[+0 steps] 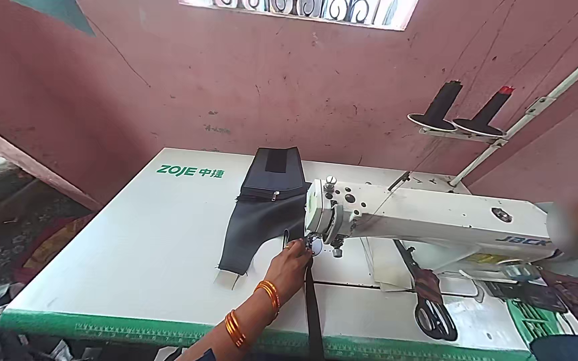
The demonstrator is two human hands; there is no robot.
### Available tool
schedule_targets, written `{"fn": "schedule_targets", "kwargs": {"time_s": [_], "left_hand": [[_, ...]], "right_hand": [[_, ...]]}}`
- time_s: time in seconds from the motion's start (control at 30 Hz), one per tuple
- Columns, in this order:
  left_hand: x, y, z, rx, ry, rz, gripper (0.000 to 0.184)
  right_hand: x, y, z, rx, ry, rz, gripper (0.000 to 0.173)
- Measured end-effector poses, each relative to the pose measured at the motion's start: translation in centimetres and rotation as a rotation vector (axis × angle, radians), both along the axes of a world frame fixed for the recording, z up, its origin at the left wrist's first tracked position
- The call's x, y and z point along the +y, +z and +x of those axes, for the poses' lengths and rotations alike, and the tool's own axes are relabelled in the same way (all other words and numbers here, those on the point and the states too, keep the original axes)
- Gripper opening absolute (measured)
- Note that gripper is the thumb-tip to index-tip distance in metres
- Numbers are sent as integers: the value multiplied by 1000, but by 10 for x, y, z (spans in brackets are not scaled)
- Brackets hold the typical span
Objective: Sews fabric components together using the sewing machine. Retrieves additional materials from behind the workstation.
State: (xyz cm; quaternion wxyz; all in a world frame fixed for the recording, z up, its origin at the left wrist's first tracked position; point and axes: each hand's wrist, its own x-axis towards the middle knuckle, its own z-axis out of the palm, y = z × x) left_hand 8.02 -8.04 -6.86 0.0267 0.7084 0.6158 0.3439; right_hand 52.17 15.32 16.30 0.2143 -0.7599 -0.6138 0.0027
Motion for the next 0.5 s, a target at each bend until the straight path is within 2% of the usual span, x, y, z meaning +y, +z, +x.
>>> {"fn": "schedule_targets", "kwargs": {"time_s": [0.1, 0.17, 0.23, 0.3, 0.37, 0.4, 0.43, 0.47, 0.5], "left_hand": [[0, 0, 1, -4, 1, -21, 23], [-2, 8, -4, -47, -20, -123, 23], [1, 29, -19, -144, -66, -211, 22], [22, 47, -51, -134, -19, 28, 15], [57, 62, -92, -78, 87, 135, 17], [78, 67, -113, -38, 142, 61, 21], [97, 67, -133, 11, 187, -96, 28], [114, 61, -151, 65, 222, -288, 39], [126, 47, -167, 114, 265, -412, 47]], "right_hand": [[10, -13, 16, -9, 47, 77, 45], [-8, -12, 1, 14, 37, 135, 45], [-39, -20, -4, 93, 24, 335, 42], [-91, -43, -20, 145, 68, 583, 35], [-152, -91, -76, 258, 255, 684, 23], [-179, -123, -115, 349, 403, 639, 19], [-203, -155, -154, 423, 567, 509, 17], [-223, -177, -190, 438, 715, 268, 21], [-235, -189, -221, 414, 809, 17, 35]]}}
